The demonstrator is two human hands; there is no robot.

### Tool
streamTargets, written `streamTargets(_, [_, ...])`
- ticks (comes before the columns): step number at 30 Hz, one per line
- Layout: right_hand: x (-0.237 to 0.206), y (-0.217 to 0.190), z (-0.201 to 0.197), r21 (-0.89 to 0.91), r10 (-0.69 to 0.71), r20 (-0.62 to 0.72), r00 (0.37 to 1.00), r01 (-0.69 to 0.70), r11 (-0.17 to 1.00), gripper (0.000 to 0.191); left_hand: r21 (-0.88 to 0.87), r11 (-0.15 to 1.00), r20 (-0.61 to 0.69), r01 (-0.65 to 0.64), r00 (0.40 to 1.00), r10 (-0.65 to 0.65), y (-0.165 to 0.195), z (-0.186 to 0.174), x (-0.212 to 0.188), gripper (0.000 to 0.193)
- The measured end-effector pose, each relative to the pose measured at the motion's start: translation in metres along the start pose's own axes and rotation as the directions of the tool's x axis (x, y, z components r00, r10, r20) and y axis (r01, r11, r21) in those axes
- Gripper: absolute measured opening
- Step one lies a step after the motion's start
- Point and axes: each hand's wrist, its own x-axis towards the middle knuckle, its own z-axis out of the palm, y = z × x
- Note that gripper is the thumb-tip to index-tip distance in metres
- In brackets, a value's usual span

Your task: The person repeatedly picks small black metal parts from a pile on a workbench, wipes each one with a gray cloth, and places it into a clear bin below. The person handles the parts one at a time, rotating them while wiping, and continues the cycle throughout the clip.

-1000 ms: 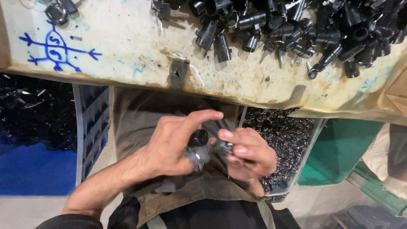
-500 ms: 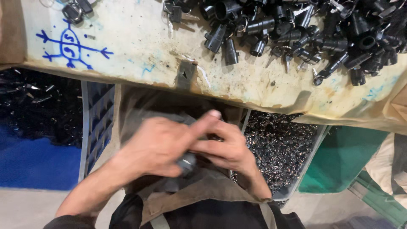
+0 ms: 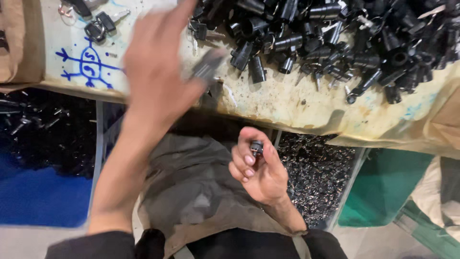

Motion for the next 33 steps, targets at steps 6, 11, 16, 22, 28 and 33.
streamTargets(6, [-0.006, -0.002, 0.004, 0.123, -0.228, 0.074, 0.971, 0.218, 0.968, 0.032, -0.106, 0.99, -0.044, -0.098, 0.995, 0.093, -0.03, 0.053, 0.047, 0.037])
streamTargets(11, [-0.013, 0.006, -0.008, 0.209, -0.231, -0.351, 0.908, 0.316, 0.925, 0.035, -0.896, 0.337, 0.185, 0.291, 0.931, -0.313, 0.01, -0.002, 0.004, 0.023])
streamTargets(16, [0.0, 0.009, -0.006, -0.502, -0.618, -0.049, 0.785, 0.515, 0.695, 0.028, -0.62, 0.699, 0.382, 0.355, 0.916, -0.127, 0.057, -0.002, -0.059, 0.036])
streamTargets(22, [0.007, -0.027, -0.001, -0.692, -0.271, 0.719, 0.64, 0.62, -0.371, 0.025, -0.673, 0.649, 0.523, 0.354, 0.848, 0.08, 0.073, 0.009, -0.083, 0.091])
streamTargets(28, [0.002, -0.013, -0.007, -0.827, -0.338, 0.516, 0.787, 0.561, 0.043, 0.021, -0.713, 0.676, 0.422, 0.187, 0.884, 0.2, 0.069, 0.006, -0.075, 0.092])
streamTargets(33, [-0.003, -0.014, -0.01, -0.784, -0.421, 0.587, 0.692, 0.615, -0.084, 0.022, -0.691, 0.719, 0.453, 0.07, 0.817, 0.357, 0.068, 0.009, -0.069, 0.115])
